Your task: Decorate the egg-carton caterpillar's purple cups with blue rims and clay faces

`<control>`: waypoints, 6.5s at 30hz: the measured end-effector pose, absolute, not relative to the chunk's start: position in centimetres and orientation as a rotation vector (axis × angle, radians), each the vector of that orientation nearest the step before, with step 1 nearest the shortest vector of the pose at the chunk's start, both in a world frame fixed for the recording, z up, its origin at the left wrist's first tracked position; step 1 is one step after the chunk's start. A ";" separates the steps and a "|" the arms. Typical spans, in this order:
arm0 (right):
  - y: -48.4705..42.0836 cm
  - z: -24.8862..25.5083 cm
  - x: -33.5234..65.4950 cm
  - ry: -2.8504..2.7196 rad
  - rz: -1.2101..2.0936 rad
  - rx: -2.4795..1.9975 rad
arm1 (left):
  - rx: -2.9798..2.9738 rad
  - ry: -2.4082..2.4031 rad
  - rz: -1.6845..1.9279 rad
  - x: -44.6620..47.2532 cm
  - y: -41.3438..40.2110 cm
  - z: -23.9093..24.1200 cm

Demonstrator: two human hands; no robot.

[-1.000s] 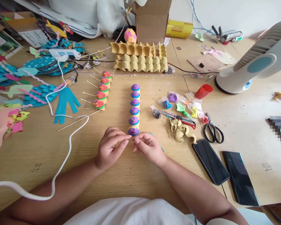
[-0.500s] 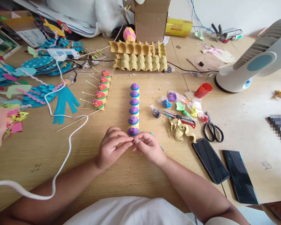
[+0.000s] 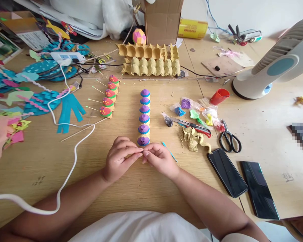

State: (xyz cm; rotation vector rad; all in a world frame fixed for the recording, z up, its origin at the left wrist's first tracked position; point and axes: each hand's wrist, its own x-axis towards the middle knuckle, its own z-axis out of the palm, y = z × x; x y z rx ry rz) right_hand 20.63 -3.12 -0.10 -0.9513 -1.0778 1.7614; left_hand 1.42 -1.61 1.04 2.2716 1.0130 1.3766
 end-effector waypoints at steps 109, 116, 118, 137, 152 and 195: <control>-3.7 0.0 20.8 -1.389 1.378 -1.000 | 2.301 1.013 1.312 1.4 -1.8 1.0; -3.7 0.1 20.8 -1.342 1.396 -1.065 | 2.302 1.018 1.313 1.4 -1.8 1.0; -3.8 0.2 20.7 -1.318 1.421 -1.065 | 2.290 1.025 1.311 1.4 -1.8 1.1; -3.8 0.2 20.6 -1.357 1.426 -1.057 | 2.251 1.090 1.319 1.4 -1.8 1.3; -3.8 0.6 20.6 -1.505 1.263 -1.038 | 2.301 1.097 1.340 1.5 -1.8 1.2; -3.6 0.0 20.3 -1.182 1.574 -0.962 | 2.278 1.084 1.409 1.4 -1.7 1.0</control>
